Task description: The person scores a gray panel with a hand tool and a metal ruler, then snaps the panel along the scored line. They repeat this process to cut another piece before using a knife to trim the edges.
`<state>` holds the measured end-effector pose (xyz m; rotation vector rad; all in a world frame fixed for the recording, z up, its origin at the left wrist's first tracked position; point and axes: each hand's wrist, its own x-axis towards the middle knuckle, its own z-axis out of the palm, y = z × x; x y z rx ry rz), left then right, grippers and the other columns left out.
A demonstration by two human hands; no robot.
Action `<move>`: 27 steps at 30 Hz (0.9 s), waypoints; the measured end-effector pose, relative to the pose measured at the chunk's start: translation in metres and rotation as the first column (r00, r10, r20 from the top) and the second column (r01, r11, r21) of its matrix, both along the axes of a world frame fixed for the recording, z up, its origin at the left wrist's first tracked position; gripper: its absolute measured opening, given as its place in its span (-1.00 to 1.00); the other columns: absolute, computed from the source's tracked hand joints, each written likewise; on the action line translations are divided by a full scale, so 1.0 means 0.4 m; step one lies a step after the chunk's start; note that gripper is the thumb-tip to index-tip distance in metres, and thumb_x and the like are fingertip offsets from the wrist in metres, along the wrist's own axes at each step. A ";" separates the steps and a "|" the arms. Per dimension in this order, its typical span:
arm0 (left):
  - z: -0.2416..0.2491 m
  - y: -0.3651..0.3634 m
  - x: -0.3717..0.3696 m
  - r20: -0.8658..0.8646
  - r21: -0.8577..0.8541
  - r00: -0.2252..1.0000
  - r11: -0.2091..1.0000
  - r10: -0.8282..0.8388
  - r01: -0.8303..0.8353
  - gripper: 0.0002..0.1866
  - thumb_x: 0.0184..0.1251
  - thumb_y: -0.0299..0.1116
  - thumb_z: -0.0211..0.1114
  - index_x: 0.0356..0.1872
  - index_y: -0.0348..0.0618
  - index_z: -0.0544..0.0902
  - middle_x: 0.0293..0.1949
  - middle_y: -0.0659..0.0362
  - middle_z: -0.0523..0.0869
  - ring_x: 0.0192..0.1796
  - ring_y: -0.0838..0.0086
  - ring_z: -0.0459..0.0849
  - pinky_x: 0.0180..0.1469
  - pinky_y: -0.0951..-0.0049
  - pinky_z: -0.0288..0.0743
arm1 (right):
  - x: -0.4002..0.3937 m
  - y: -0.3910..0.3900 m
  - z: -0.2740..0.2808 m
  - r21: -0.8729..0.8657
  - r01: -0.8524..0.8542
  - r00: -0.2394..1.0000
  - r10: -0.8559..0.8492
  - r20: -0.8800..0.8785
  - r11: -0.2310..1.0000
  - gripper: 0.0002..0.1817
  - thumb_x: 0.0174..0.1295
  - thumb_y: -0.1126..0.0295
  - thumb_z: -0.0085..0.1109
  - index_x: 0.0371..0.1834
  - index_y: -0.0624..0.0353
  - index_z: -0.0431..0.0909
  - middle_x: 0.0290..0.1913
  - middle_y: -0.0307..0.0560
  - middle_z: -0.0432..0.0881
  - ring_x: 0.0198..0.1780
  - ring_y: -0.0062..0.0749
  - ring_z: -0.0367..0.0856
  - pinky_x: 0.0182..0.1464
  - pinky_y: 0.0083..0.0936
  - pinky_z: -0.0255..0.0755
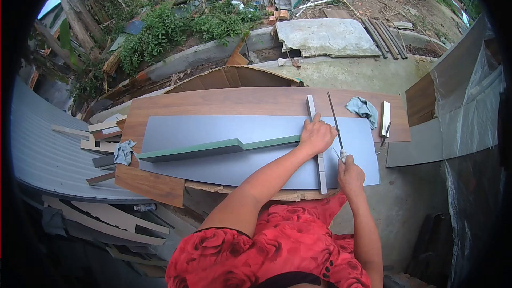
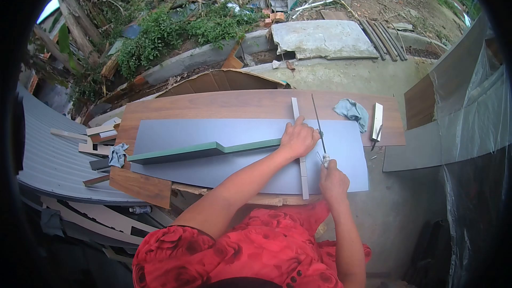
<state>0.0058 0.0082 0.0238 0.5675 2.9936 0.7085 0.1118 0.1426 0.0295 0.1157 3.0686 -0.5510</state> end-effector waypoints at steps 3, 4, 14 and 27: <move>0.008 -0.001 -0.005 0.007 -0.013 1.000 1.000 0.006 -0.006 -0.56 0.25 -0.18 -0.10 -0.51 -0.30 0.65 -0.36 -0.01 0.64 0.09 0.21 0.37 -0.09 0.09 0.31 | 0.129 0.033 -0.004 -0.010 0.028 0.998 -0.028 0.062 1.000 -0.75 0.21 0.23 -0.03 -0.33 0.21 0.29 -0.62 0.22 0.52 -0.52 0.20 0.51 -0.45 0.01 0.34; 0.009 -0.002 -0.005 0.018 -0.009 1.000 1.000 0.001 -0.001 -0.56 0.25 -0.18 -0.10 -0.51 -0.30 0.65 -0.37 -0.01 0.64 0.09 0.20 0.37 -0.09 0.09 0.31 | 0.173 0.044 -0.012 -0.005 0.035 0.996 -0.035 0.083 0.999 -0.76 0.20 0.23 -0.03 -0.33 0.20 0.28 -0.62 0.22 0.52 -0.52 0.21 0.51 -0.45 0.03 0.33; -0.008 0.002 -0.003 -0.031 0.029 1.000 1.000 0.001 0.000 -0.58 0.23 -0.19 -0.06 -0.51 -0.29 0.66 -0.40 -0.02 0.64 0.04 0.20 0.40 -0.10 0.10 0.31 | 0.012 0.011 0.032 0.020 -0.016 0.999 0.015 0.051 1.000 -0.74 0.20 0.24 -0.03 -0.34 0.24 0.30 -0.61 0.21 0.53 -0.51 0.16 0.54 -0.41 -0.01 0.37; 0.009 -0.001 -0.003 0.036 -0.012 0.999 1.000 -0.003 0.003 -0.55 0.27 -0.16 -0.11 -0.48 -0.29 0.66 -0.35 -0.02 0.64 0.10 0.19 0.36 -0.07 0.10 0.29 | 0.220 0.060 -0.022 0.008 0.043 0.995 -0.044 0.093 0.999 -0.75 0.20 0.24 -0.03 -0.34 0.22 0.29 -0.63 0.24 0.51 -0.53 0.20 0.52 -0.45 0.02 0.34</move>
